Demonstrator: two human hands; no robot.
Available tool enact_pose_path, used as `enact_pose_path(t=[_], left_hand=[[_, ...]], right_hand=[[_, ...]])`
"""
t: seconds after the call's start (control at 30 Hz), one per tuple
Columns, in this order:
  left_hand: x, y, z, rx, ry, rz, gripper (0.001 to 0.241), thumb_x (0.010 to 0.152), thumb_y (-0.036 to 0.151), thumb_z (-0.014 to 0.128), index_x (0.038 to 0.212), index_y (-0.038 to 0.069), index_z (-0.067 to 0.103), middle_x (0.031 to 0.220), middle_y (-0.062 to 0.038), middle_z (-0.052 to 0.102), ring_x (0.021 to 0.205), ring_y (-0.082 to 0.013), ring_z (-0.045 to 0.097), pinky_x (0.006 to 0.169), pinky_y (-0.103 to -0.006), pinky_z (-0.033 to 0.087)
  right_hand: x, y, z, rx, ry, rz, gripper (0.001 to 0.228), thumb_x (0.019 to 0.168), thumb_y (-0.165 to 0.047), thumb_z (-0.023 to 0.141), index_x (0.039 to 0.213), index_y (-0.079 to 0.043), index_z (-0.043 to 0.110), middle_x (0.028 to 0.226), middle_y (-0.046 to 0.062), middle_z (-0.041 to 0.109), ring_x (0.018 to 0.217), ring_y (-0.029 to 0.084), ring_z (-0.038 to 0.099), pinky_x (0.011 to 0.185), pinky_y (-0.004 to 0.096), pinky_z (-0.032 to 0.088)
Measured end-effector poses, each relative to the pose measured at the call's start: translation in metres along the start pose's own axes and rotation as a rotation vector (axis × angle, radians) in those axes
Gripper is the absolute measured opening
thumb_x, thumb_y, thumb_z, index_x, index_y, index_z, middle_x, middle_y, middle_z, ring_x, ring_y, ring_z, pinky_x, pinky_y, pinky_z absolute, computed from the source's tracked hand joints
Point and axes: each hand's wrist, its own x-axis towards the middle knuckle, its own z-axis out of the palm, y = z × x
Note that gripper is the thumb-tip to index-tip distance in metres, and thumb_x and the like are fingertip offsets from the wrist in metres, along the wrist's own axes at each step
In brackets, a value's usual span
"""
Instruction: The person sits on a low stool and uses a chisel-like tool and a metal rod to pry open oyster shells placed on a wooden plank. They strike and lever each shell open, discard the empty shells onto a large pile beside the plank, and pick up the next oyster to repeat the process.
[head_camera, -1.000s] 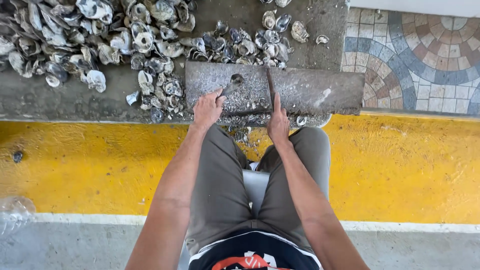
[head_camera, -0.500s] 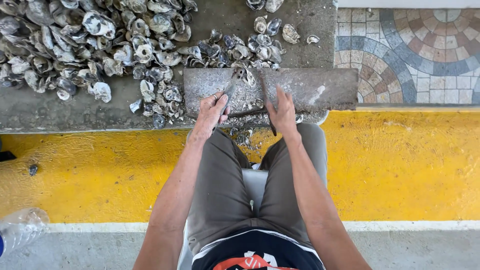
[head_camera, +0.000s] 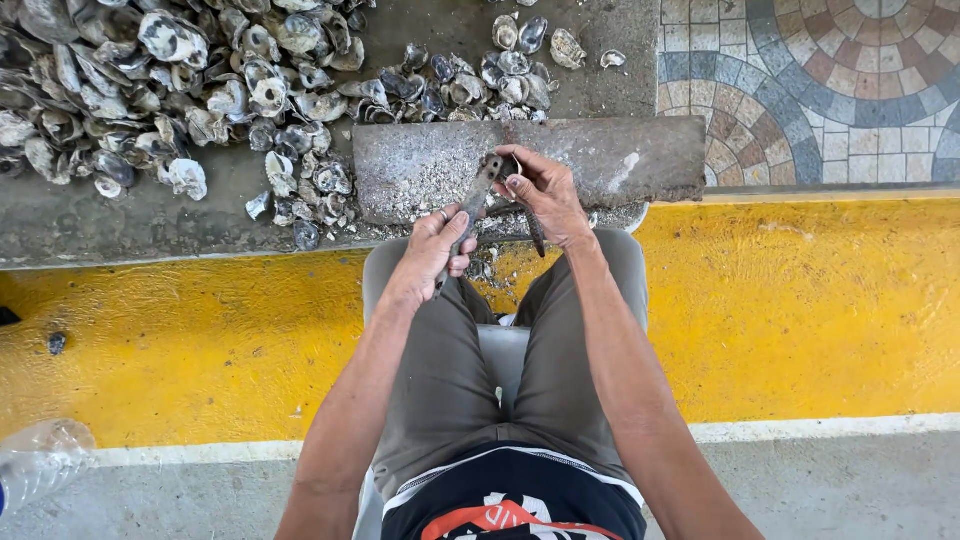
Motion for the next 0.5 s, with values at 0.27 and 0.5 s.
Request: enact_pose_path(t=[0.27, 0.5], left_hand=[[0.007, 0.0, -0.023, 0.535, 0.146, 0.35, 0.035, 0.108, 0.026, 0.055, 0.14, 0.012, 0.058, 0.079, -0.002, 0.063, 0.056, -0.0059, 0.051, 0.047, -0.02, 0.042], [-0.002, -0.002, -0.032, 0.628, 0.223, 0.62, 0.034, 0.111, 0.027, 0.057, 0.137, 0.006, 0.061, 0.096, -0.008, 0.07, 0.07, -0.0099, 0.062, 0.056, -0.0233, 0.052]], right_hand=[[-0.002, -0.007, 0.001, 0.291, -0.095, 0.056, 0.052, 0.091, -0.02, 0.077, 0.139, -0.008, 0.062, 0.124, 0.009, 0.071, 0.111, 0.019, 0.071, 0.097, 0.032, 0.061], [0.009, 0.0, 0.008, 0.479, -0.019, 0.01, 0.045, 0.098, -0.016, 0.074, 0.14, -0.01, 0.061, 0.132, 0.012, 0.068, 0.121, 0.023, 0.066, 0.105, 0.04, 0.057]])
